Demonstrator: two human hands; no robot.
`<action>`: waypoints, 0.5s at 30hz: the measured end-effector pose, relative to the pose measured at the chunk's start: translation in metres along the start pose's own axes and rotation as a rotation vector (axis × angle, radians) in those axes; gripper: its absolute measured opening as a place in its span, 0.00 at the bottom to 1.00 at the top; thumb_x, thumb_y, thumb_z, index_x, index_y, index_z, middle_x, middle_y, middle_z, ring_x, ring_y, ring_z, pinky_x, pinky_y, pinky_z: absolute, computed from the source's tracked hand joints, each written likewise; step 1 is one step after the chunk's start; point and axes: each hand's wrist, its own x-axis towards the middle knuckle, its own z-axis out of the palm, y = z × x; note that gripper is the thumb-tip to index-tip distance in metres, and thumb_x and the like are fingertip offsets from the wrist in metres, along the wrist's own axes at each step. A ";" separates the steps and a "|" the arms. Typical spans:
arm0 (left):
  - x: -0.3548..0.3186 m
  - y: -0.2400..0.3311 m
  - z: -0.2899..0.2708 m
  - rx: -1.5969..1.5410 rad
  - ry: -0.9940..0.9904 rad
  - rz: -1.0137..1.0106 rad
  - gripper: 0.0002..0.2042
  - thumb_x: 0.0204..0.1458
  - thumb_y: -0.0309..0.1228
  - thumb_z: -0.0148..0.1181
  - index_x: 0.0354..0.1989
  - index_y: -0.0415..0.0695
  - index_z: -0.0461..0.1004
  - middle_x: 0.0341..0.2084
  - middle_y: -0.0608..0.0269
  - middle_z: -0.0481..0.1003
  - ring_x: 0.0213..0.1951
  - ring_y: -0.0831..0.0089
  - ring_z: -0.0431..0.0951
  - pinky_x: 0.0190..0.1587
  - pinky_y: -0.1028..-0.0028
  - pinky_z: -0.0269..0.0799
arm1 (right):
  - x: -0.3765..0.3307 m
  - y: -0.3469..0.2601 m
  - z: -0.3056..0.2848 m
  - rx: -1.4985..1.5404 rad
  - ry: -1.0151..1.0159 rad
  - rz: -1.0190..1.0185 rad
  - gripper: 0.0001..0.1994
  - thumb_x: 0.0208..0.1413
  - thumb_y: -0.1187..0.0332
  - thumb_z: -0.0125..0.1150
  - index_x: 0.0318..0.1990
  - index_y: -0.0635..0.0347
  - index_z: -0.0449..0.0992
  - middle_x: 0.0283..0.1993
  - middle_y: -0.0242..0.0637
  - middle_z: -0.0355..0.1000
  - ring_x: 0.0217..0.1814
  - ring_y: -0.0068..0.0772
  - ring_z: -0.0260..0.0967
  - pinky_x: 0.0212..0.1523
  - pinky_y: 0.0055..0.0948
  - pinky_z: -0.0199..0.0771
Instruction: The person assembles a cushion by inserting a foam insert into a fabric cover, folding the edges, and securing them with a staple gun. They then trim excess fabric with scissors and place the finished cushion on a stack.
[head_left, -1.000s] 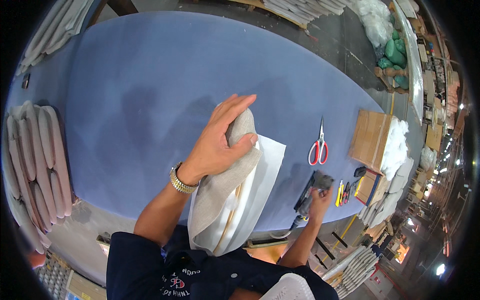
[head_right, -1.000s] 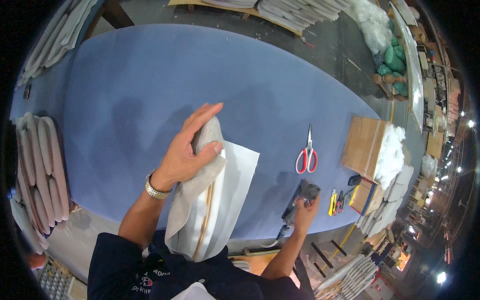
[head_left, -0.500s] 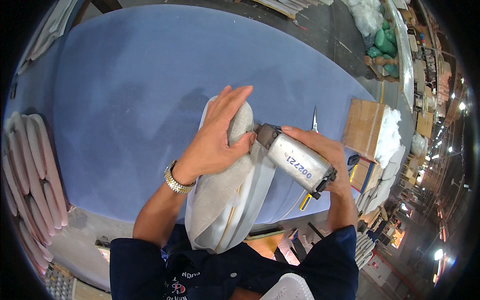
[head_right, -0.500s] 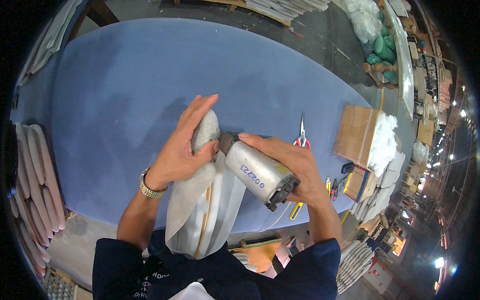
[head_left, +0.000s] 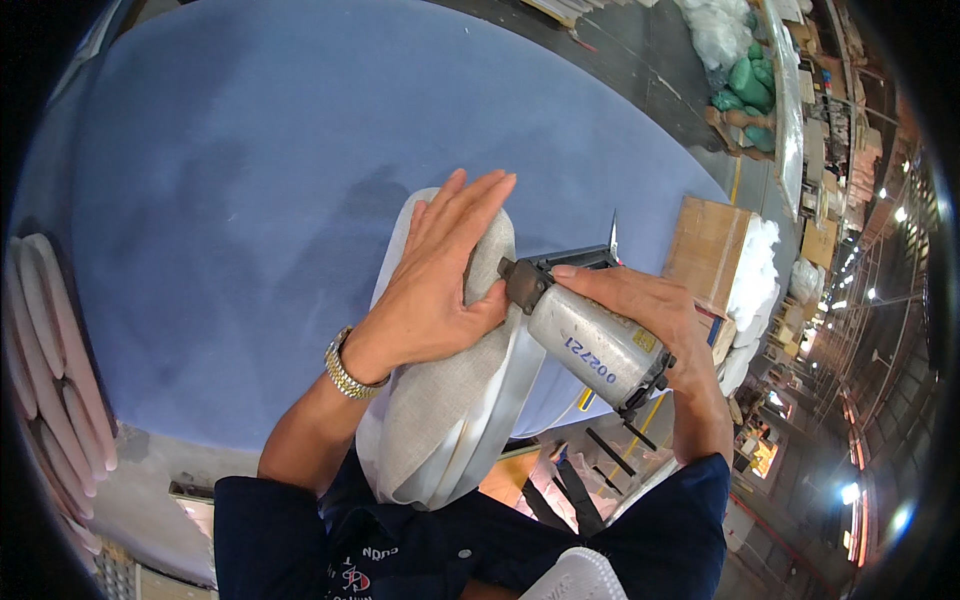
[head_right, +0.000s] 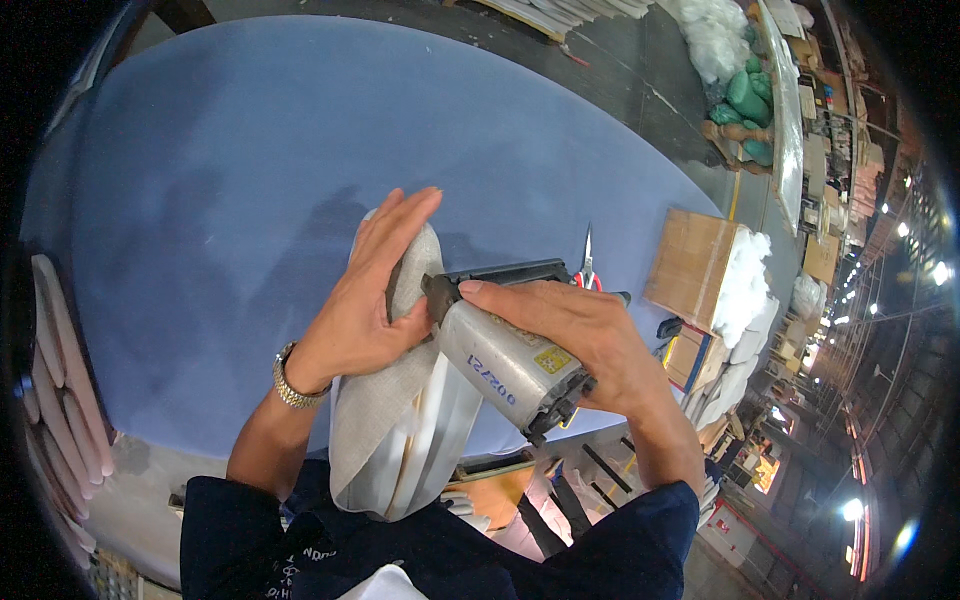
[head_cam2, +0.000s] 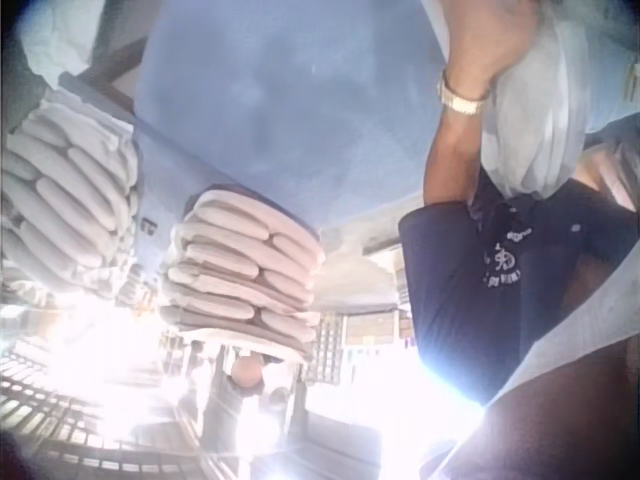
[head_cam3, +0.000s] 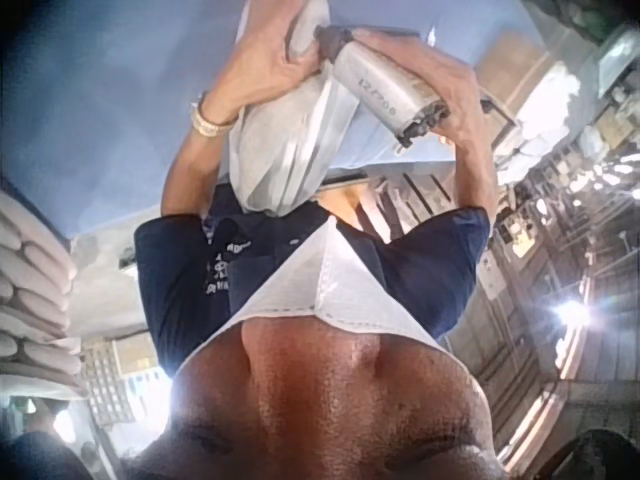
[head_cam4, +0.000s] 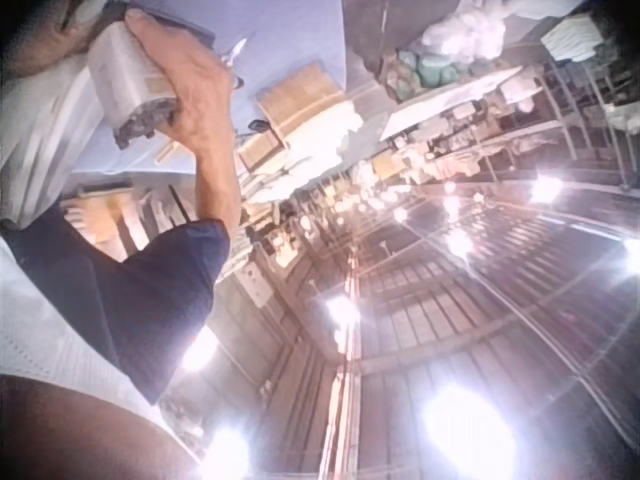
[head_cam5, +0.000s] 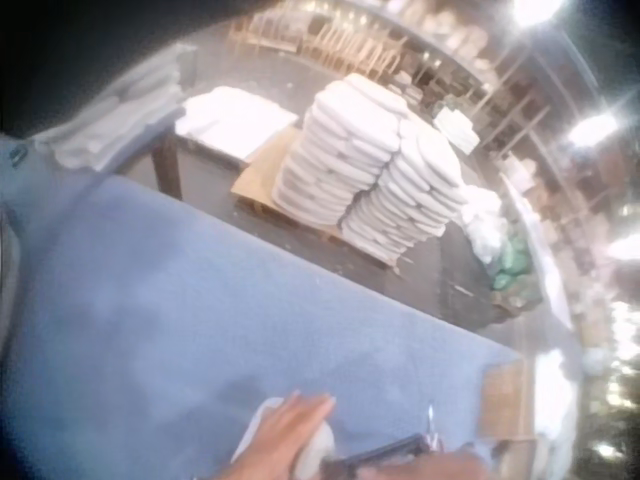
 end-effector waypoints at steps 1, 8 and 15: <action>0.000 0.000 -0.001 0.002 0.002 -0.001 0.46 0.43 0.23 0.60 0.77 0.46 0.51 0.75 0.48 0.55 0.78 0.42 0.44 0.77 0.45 0.37 | 0.000 -0.002 0.000 -0.012 0.000 0.015 0.35 0.44 0.63 0.68 0.65 0.57 0.75 0.58 0.44 0.78 0.57 0.49 0.79 0.56 0.39 0.78; 0.000 -0.004 -0.004 -0.031 -0.015 0.005 0.45 0.47 0.30 0.63 0.78 0.48 0.50 0.75 0.48 0.52 0.78 0.41 0.42 0.75 0.38 0.35 | 0.004 -0.010 0.001 -0.017 0.007 0.084 0.36 0.42 0.62 0.67 0.65 0.56 0.75 0.57 0.45 0.79 0.56 0.50 0.79 0.56 0.39 0.77; 0.012 -0.030 -0.036 -0.077 -0.246 0.132 0.33 0.62 0.40 0.53 0.76 0.47 0.55 0.74 0.47 0.57 0.78 0.46 0.45 0.76 0.44 0.38 | 0.019 -0.010 -0.006 0.043 -0.083 0.148 0.41 0.36 0.62 0.70 0.67 0.55 0.73 0.54 0.45 0.79 0.53 0.49 0.78 0.54 0.39 0.76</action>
